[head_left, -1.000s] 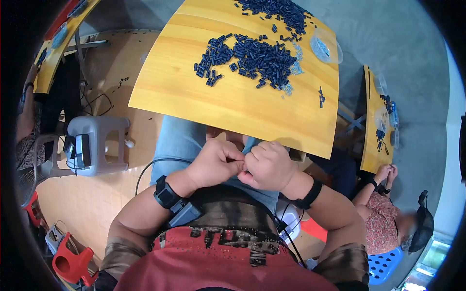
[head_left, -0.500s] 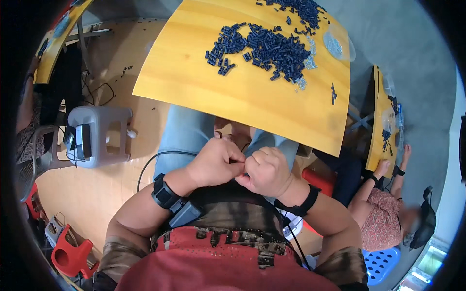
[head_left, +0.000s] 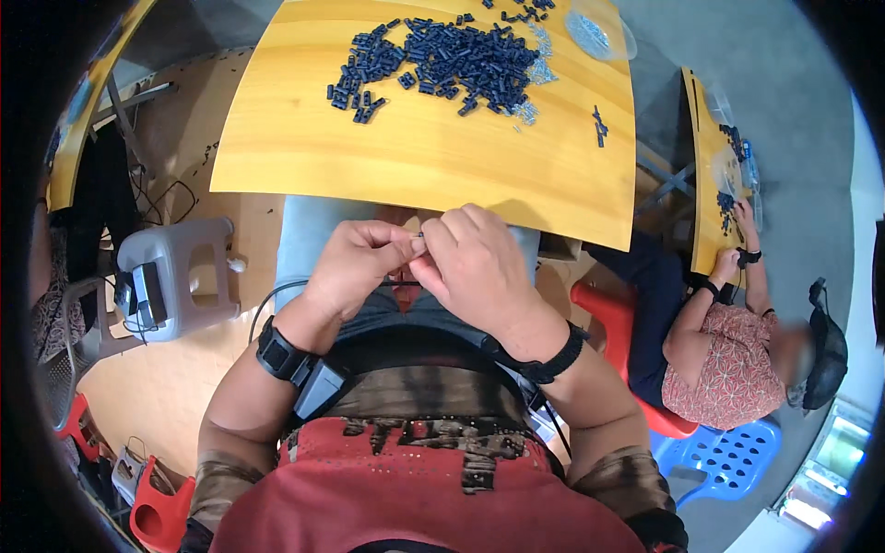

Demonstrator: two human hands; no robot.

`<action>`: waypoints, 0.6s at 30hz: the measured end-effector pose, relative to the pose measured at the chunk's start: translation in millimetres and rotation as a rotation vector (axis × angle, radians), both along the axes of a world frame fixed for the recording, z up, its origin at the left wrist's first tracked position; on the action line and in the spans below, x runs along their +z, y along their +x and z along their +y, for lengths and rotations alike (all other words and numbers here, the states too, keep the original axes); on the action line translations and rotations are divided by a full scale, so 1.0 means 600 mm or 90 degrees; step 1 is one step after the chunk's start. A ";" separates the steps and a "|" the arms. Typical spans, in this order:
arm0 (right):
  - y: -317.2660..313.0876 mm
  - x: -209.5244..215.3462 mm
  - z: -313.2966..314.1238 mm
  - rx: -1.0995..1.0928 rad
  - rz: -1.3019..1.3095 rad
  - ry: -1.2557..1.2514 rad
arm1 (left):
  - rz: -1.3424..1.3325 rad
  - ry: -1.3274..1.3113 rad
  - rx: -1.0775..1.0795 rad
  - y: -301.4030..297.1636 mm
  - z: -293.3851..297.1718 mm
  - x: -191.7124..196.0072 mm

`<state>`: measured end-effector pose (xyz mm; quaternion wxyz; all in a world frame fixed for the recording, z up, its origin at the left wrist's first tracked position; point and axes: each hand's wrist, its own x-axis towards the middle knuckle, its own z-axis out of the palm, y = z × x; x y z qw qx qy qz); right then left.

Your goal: Assembling small blue plastic or rubber components by hand at a production workbench.

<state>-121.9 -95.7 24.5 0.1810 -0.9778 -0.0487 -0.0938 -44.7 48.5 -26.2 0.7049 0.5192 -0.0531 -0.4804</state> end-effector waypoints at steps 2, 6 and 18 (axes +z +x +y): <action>-0.012 -0.012 -0.007 -0.003 -0.009 0.028 | 0.009 0.024 -0.013 -0.005 -0.009 0.006; -0.046 -0.026 -0.036 -0.082 0.000 0.099 | 0.028 0.088 -0.092 -0.007 -0.018 0.012; -0.224 -0.247 -0.296 -0.730 0.101 0.733 | -0.009 0.119 -0.138 -0.013 -0.037 -0.001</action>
